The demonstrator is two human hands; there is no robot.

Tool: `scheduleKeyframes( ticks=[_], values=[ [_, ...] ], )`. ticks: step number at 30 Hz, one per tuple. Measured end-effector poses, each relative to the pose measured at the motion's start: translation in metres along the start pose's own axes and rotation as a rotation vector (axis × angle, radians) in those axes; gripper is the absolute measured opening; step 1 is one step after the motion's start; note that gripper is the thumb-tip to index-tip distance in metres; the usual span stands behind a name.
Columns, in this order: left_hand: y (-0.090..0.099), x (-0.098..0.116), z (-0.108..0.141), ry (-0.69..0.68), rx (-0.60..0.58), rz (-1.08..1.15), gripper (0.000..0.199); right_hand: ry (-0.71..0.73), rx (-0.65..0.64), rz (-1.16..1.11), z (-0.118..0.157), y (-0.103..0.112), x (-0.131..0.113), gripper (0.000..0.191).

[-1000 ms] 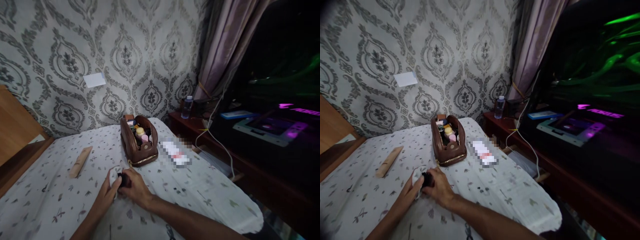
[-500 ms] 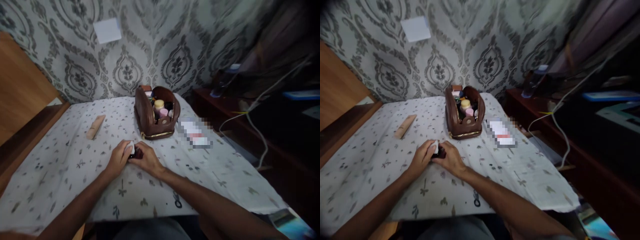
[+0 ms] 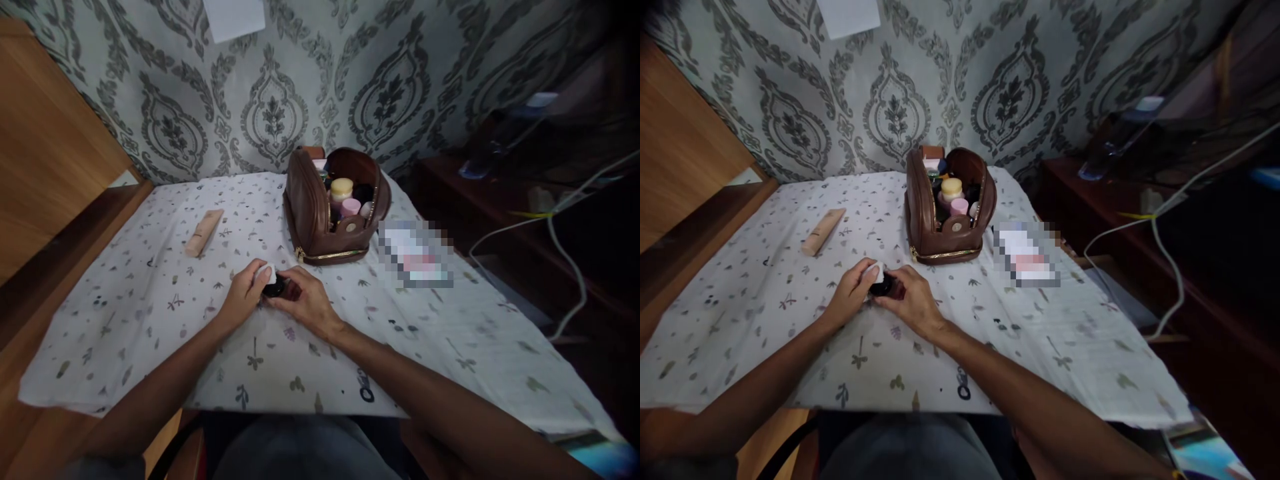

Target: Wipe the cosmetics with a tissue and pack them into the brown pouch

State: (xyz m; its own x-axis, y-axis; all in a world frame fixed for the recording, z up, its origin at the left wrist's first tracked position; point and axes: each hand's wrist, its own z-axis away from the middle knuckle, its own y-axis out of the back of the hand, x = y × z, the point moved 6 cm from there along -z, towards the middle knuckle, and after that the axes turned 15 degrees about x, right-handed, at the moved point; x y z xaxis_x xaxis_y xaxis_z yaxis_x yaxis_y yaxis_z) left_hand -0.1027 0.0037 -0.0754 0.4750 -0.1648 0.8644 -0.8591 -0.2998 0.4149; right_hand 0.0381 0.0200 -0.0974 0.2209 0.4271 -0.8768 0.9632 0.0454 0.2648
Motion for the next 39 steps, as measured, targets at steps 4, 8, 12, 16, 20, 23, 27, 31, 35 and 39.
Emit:
scheduleKeyframes(
  ticks=[4,8,12,16,20,23,27,31,35,39],
  values=[
    [0.001,0.001,0.001,-0.023,-0.007,-0.059,0.031,-0.007,-0.018,0.032,0.000,0.000,0.002,0.043],
    [0.001,-0.001,0.001,-0.022,-0.020,-0.077,0.032,-0.032,-0.025,0.063,0.001,-0.001,0.004,0.046],
    [0.001,0.003,0.001,-0.060,-0.074,-0.098,0.031,-0.062,-0.017,0.088,-0.001,0.001,0.003,0.041],
    [0.002,0.011,0.002,-0.125,-0.116,-0.128,0.030,-0.083,-0.022,0.084,0.000,0.001,0.002,0.040],
    [0.001,0.016,0.004,-0.173,-0.149,-0.195,0.029,-0.019,0.010,0.077,0.004,0.001,-0.001,0.036],
    [0.000,0.019,0.006,-0.184,-0.179,-0.225,0.026,0.031,0.036,0.056,0.008,0.000,-0.004,0.038],
    [-0.001,0.020,0.006,-0.140,-0.197,-0.195,0.020,0.056,0.033,0.048,0.011,-0.001,-0.006,0.046],
    [0.001,0.016,0.003,-0.051,-0.188,-0.124,0.017,0.042,-0.013,0.062,0.013,-0.003,-0.007,0.050],
    [0.005,0.007,-0.001,0.036,-0.138,-0.079,0.026,0.023,-0.076,0.089,0.014,-0.006,-0.006,0.047],
    [0.008,0.001,-0.002,0.077,-0.096,-0.019,0.029,0.039,-0.114,0.108,0.013,-0.007,-0.007,0.044]
  ],
)
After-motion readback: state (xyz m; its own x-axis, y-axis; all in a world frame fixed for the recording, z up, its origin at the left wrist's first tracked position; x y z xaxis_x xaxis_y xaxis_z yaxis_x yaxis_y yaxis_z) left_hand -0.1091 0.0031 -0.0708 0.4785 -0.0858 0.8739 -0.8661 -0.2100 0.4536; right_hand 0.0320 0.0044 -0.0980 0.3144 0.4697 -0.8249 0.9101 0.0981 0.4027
